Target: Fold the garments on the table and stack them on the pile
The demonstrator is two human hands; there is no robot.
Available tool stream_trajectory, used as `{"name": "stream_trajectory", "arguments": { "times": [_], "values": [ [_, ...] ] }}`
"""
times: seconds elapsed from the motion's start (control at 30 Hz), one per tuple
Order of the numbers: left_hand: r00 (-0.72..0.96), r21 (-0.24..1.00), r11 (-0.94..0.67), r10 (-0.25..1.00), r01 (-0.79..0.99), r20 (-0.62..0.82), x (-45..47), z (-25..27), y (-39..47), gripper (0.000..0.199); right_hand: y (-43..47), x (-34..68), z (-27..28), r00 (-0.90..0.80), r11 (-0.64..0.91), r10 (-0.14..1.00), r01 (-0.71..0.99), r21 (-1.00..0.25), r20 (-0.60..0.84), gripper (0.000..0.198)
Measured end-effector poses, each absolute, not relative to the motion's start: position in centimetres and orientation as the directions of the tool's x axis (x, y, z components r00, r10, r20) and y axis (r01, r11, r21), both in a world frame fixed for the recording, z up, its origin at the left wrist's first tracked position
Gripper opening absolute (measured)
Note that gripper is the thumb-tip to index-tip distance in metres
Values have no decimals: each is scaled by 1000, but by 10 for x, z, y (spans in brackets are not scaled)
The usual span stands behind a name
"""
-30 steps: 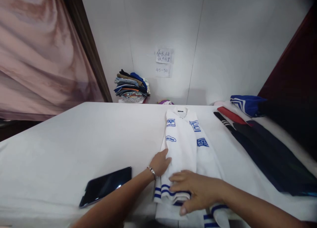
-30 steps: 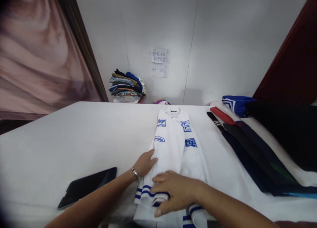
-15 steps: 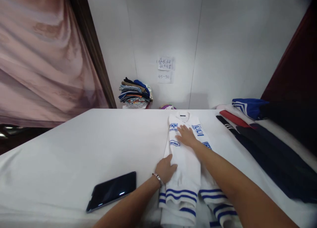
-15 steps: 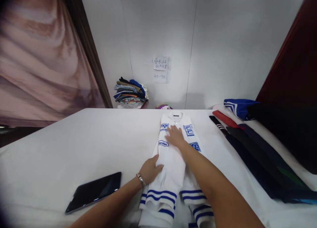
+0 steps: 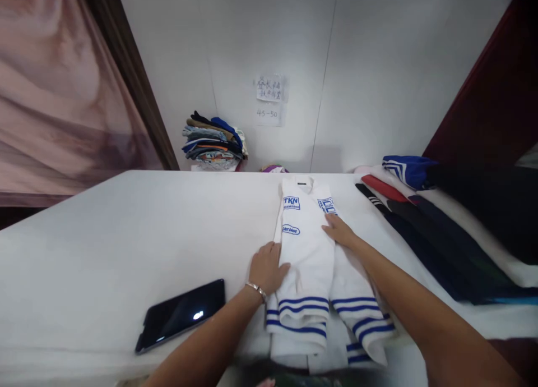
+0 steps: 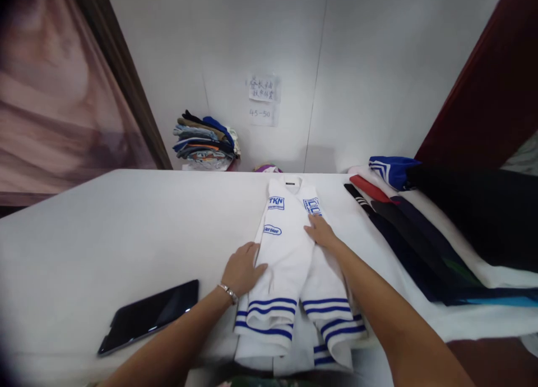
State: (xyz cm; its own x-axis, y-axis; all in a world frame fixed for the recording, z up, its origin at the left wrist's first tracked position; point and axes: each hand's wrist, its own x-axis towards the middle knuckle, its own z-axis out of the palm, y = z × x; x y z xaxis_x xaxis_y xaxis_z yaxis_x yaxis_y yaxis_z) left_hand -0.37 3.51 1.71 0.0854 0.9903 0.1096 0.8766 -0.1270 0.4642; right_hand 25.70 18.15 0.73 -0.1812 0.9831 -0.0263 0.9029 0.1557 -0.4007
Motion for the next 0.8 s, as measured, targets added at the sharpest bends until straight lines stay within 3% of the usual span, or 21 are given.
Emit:
{"name": "stream_trajectory", "arguments": {
  "times": [0.1, 0.2, 0.37, 0.47, 0.57, 0.7, 0.8],
  "values": [
    [95, 463, -132, 990, 877, 102, -6, 14, 39, 54, 152, 289, -4, -134, 113, 991, 866, -487, -7, 62],
    [89, 491, -135, 989, 861, 115, -6, 12, 42, 58, 121, 310, -15, -116, 133, 991, 744, -654, 69, 60],
    [149, 638, -283, 955, 716, 256, 1, 26, 32, 45, 73, 326, -20, -87, 109, 994, 587, -802, 71, 61],
    [311, 777, -362, 924, 515, 224, 5, 40, 10, 35, 45, 333, -14, -129, 103, 991, 562, -820, 36, 56],
    [529, 828, -405, 833, 388, 159, 3, 49, -17, 47, 15, 341, -4, -188, 119, 982, 575, -809, 10, 54],
    [622, 734, -503, 770, 455, 142, -9, 44, -41, 78, -21, 346, 8, -313, 260, 947, 602, -755, 75, 55],
    [606, 644, -510, 790, 570, 90, -14, 34, -44, 81, -38, 343, 9, -401, 325, 914, 632, -704, 62, 59]
  ]
}}
